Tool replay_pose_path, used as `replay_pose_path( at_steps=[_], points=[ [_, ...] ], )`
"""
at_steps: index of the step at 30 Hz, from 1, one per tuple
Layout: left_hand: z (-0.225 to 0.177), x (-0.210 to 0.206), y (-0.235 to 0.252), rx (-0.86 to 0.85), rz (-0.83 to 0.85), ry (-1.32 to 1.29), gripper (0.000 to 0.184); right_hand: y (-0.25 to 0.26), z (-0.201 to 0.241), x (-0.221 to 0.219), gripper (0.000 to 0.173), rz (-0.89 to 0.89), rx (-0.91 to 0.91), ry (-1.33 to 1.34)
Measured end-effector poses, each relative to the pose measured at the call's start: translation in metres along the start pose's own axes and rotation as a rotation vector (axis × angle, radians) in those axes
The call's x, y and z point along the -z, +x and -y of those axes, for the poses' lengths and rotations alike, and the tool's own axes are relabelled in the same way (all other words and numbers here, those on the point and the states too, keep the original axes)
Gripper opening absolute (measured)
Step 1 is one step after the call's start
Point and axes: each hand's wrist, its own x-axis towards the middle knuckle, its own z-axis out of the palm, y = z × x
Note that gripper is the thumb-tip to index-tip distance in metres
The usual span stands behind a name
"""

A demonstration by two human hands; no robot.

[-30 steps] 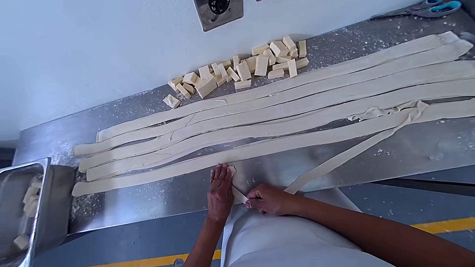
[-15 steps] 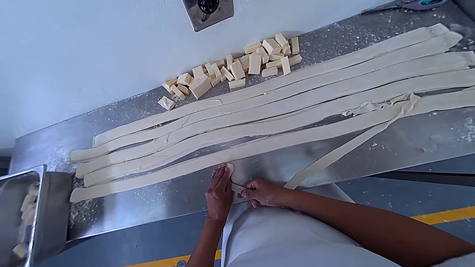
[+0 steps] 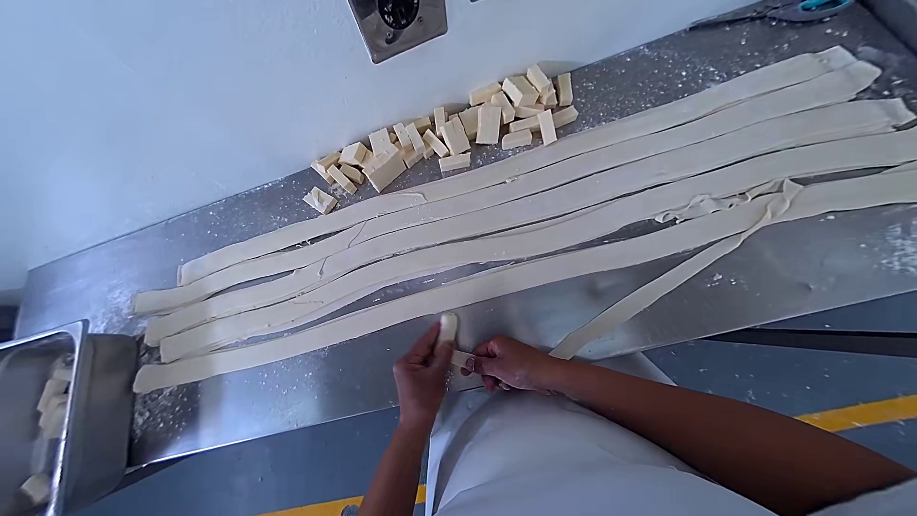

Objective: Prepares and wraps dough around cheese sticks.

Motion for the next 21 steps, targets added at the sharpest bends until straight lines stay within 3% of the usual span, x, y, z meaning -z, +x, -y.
replay_pose_path(
  at_steps=[2, 3, 6, 8, 11, 12, 14, 17, 21],
  points=[
    [-0.017, 0.014, 0.011, 0.361, 0.002, -0.489, 0.026, -0.004, 0.005, 0.003, 0.028, -0.017, 0.034, 0.005],
    [-0.021, 0.020, 0.015, 0.463, -0.005, -0.618, 0.025, -0.005, 0.008, 0.004, 0.027, -0.023, 0.057, -0.006],
    [-0.025, 0.028, 0.019, 0.527, -0.065, -0.642, 0.022, -0.004, 0.014, 0.008, 0.025, -0.050, 0.105, -0.040],
    [-0.022, 0.022, 0.018, 0.389, -0.118, -0.360, 0.025, -0.002, 0.016, 0.008, 0.025, -0.076, 0.102, -0.047],
    [0.005, 0.009, 0.008, -0.141, -0.107, 0.330, 0.028, 0.001, 0.022, 0.004, 0.027, -0.128, 0.038, -0.066],
    [0.018, 0.005, 0.004, -0.333, -0.094, 0.464, 0.024, 0.004, 0.024, 0.002, 0.028, -0.139, 0.012, -0.077],
    [0.038, -0.001, -0.003, -0.534, -0.066, 0.553, 0.022, 0.013, 0.021, 0.001, 0.028, -0.130, -0.042, -0.079],
    [0.044, -0.001, -0.015, -0.580, -0.030, 0.532, 0.026, 0.017, 0.018, 0.002, 0.024, -0.013, -0.158, -0.037],
    [0.023, 0.004, -0.022, -0.344, 0.007, 0.407, 0.028, 0.018, 0.019, -0.003, 0.022, 0.036, -0.137, 0.017]
  ],
)
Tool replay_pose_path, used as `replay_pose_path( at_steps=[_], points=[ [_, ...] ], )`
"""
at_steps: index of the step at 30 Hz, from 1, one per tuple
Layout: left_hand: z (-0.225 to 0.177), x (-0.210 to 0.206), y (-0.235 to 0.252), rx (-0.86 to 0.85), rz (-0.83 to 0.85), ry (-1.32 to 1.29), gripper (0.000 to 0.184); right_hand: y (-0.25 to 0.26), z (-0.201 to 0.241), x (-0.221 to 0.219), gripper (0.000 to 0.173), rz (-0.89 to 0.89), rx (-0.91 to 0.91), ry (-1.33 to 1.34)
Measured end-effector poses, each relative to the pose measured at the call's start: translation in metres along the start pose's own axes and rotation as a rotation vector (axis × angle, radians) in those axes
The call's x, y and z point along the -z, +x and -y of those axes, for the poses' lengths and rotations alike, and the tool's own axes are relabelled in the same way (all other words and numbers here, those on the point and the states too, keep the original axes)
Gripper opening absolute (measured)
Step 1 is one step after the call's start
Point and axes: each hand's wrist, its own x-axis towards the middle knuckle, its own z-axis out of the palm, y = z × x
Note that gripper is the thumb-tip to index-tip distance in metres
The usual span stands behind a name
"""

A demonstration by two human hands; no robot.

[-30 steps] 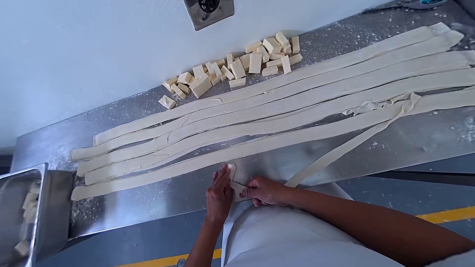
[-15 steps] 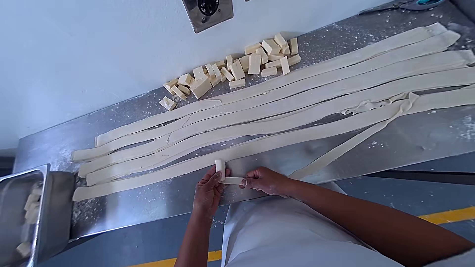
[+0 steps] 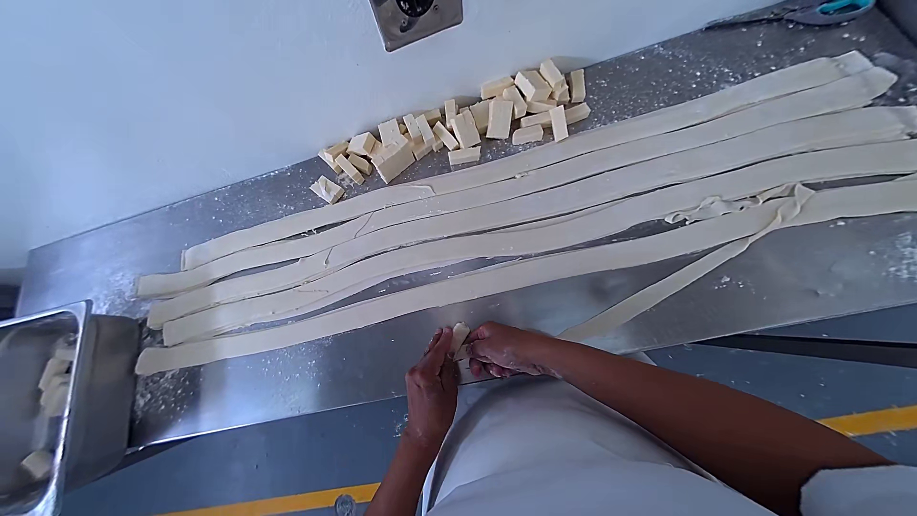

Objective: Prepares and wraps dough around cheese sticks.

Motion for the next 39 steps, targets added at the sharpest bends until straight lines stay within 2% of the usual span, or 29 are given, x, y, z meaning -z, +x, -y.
replay_pose_path(
  at_steps=[2, 4, 6, 8, 10, 11, 14, 16, 17, 18, 20, 21, 23, 24, 26, 27, 29, 31, 34, 36, 37, 39],
  points=[
    [-0.012, 0.011, 0.010, 0.279, 0.035, -0.221, 0.026, -0.003, 0.004, -0.002, 0.021, -0.048, 0.049, -0.064],
    [-0.017, 0.022, 0.023, 0.552, 0.049, -0.533, 0.034, -0.011, 0.008, 0.001, 0.023, -0.068, 0.140, -0.190],
    [-0.021, 0.032, 0.032, 0.707, 0.125, -0.742, 0.042, -0.020, 0.014, 0.004, 0.030, -0.073, 0.229, -0.357],
    [-0.028, 0.041, 0.037, 0.760, 0.209, -0.839, 0.033, -0.031, 0.029, 0.000, 0.032, -0.127, 0.268, -0.573],
    [-0.036, 0.047, 0.039, 0.764, 0.201, -0.892, 0.022, -0.038, 0.043, -0.004, 0.029, -0.183, 0.349, -0.813],
    [-0.039, 0.049, 0.038, 0.760, 0.169, -0.920, 0.019, -0.037, 0.044, -0.004, 0.028, -0.232, 0.453, -0.945],
    [-0.038, 0.050, 0.037, 0.750, 0.079, -1.002, 0.016, -0.016, 0.029, 0.005, 0.013, -0.472, 1.017, -1.257],
    [-0.035, 0.048, 0.034, 0.740, 0.050, -1.040, 0.015, -0.001, 0.028, 0.016, 0.011, -0.506, 1.232, -1.341],
    [-0.034, 0.046, 0.033, 0.734, 0.041, -1.062, 0.014, 0.006, 0.026, 0.022, 0.011, -0.529, 1.279, -1.352],
    [-0.033, 0.045, 0.032, 0.732, 0.036, -1.082, 0.013, 0.010, 0.025, 0.027, 0.010, -0.578, 1.266, -1.336],
    [-0.032, 0.046, 0.032, 0.736, 0.052, -1.123, 0.012, 0.007, 0.030, 0.038, 0.009, -0.709, 1.039, -1.246],
    [-0.032, 0.047, 0.032, 0.733, 0.079, -1.143, 0.014, 0.001, 0.038, 0.040, 0.021, -0.721, 0.891, -1.187],
    [-0.033, 0.050, 0.033, 0.714, 0.177, -1.172, 0.024, -0.017, 0.053, 0.030, 0.058, -0.542, 0.663, -1.040],
    [-0.034, 0.051, 0.033, 0.699, 0.224, -1.178, 0.029, -0.023, 0.054, 0.021, 0.070, -0.429, 0.666, -0.959],
    [-0.036, 0.052, 0.034, 0.675, 0.262, -1.180, 0.033, -0.028, 0.054, 0.003, 0.074, -0.259, 0.777, -0.886],
    [-0.036, 0.053, 0.035, 0.671, 0.254, -1.184, 0.032, -0.030, 0.055, -0.002, 0.075, -0.236, 0.824, -0.916],
    [-0.034, 0.058, 0.035, 0.657, 0.252, -1.198, 0.030, -0.032, 0.058, -0.008, 0.090, -0.200, 0.850, -0.960],
    [-0.032, 0.062, 0.034, 0.617, 0.314, -1.165, 0.025, -0.028, 0.051, -0.015, 0.097, -0.214, 0.937, -0.961],
    [-0.030, 0.064, 0.031, 0.564, 0.414, -1.130, 0.027, -0.017, 0.036, -0.025, 0.085, -0.274, 1.099, -0.990],
    [-0.029, 0.066, 0.028, 0.553, 0.418, -1.240, 0.027, -0.010, 0.028, -0.030, 0.080, -0.338, 1.198, -0.979],
    [-0.029, 0.067, 0.028, 0.566, 0.410, -1.278, 0.031, -0.008, 0.025, -0.032, 0.081, -0.348, 1.220, -0.957],
    [-0.038, 0.066, 0.033, 0.693, 0.335, -1.267, 0.064, -0.010, 0.022, -0.036, 0.084, -0.328, 1.211, -0.919]
  ],
)
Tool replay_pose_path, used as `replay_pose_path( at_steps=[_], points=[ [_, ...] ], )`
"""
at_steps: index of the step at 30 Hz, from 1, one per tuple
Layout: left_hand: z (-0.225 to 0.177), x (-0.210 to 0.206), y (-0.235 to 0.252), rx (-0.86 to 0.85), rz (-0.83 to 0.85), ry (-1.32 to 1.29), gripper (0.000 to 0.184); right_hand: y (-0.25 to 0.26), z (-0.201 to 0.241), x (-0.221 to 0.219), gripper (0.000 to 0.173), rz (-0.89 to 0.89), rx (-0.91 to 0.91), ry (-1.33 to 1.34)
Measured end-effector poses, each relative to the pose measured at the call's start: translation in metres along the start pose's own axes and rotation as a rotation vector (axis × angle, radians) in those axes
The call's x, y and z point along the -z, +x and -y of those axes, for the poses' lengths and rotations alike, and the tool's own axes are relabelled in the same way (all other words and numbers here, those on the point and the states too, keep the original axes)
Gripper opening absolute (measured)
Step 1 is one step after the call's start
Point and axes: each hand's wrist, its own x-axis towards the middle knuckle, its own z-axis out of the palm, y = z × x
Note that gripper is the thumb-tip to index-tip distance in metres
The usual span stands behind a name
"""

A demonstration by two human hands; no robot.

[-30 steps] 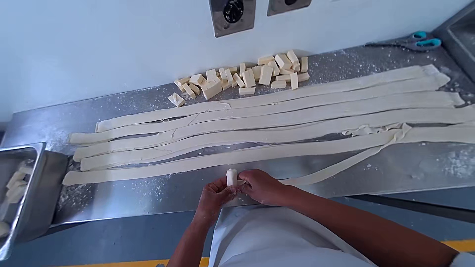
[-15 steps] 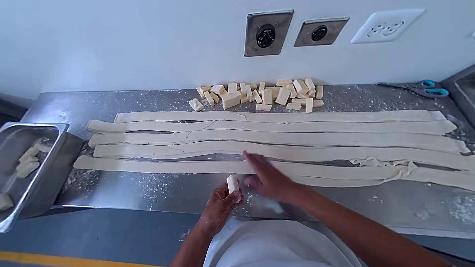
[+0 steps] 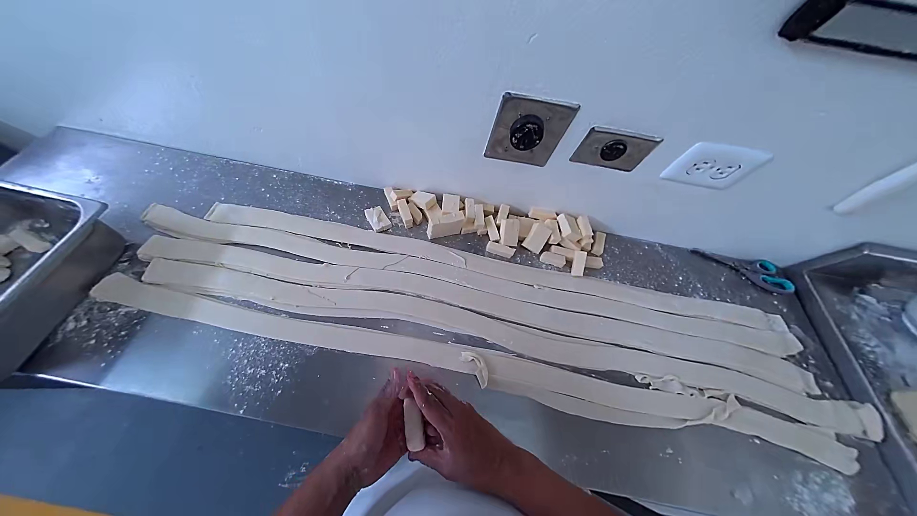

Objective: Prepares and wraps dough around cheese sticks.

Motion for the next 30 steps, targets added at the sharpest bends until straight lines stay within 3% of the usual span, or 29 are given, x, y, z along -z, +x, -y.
replay_pose_path(
  at_steps=[2, 4, 6, 8, 10, 12, 15, 17, 19, 22, 24, 26, 28, 30],
  points=[
    [0.005, -0.021, 0.009, 0.028, -0.291, -0.036, 0.072, -0.001, 0.004, -0.002, 0.085, 0.034, -0.035, 0.012],
    [0.016, -0.030, 0.017, -0.018, -0.471, -0.051, 0.065, 0.000, 0.003, -0.009, 0.082, 0.045, -0.024, -0.037],
    [0.020, -0.023, 0.020, -0.074, -0.540, -0.049, 0.061, 0.004, -0.001, -0.021, 0.081, 0.038, -0.007, -0.075],
    [0.007, -0.004, 0.020, -0.145, -0.520, 0.020, 0.058, 0.009, 0.000, -0.017, 0.089, 0.031, -0.106, -0.049],
    [-0.035, 0.026, 0.007, -0.324, -0.547, 0.016, 0.055, 0.009, -0.009, 0.010, 0.083, -0.006, -0.267, -0.165],
    [-0.099, 0.066, -0.020, -0.565, -0.661, -0.100, 0.054, -0.002, -0.036, 0.040, 0.058, -0.033, -0.434, -0.286],
    [-0.189, 0.142, -0.082, -0.991, -0.769, -0.136, 0.072, -0.009, -0.062, 0.060, 0.039, 0.108, -0.693, -0.293],
    [-0.219, 0.190, -0.112, -1.076, -0.809, -0.160, 0.084, -0.007, -0.060, 0.059, 0.032, 0.163, -0.778, -0.236],
    [-0.217, 0.220, -0.111, -0.981, -0.938, -0.145, 0.080, 0.001, -0.057, 0.064, 0.029, 0.159, -0.838, -0.131],
    [-0.163, 0.188, -0.067, -0.808, -1.002, 0.163, 0.042, 0.012, -0.050, 0.078, 0.029, 0.050, -0.841, 0.087],
    [-0.100, 0.135, -0.032, -0.773, -0.725, 0.437, 0.030, 0.027, -0.036, 0.092, 0.026, 0.045, -0.822, 0.222],
    [-0.046, 0.073, 0.007, -0.668, -0.391, 0.508, 0.030, 0.051, -0.016, 0.105, 0.022, 0.078, -0.761, 0.296],
    [-0.015, 0.008, 0.035, -0.587, -0.154, 0.439, 0.043, 0.076, 0.006, 0.112, 0.019, 0.085, -0.669, 0.316],
    [-0.004, -0.041, 0.048, -0.555, -0.093, 0.251, 0.026, 0.095, 0.018, 0.112, 0.019, 0.069, -0.578, 0.311]
  ],
)
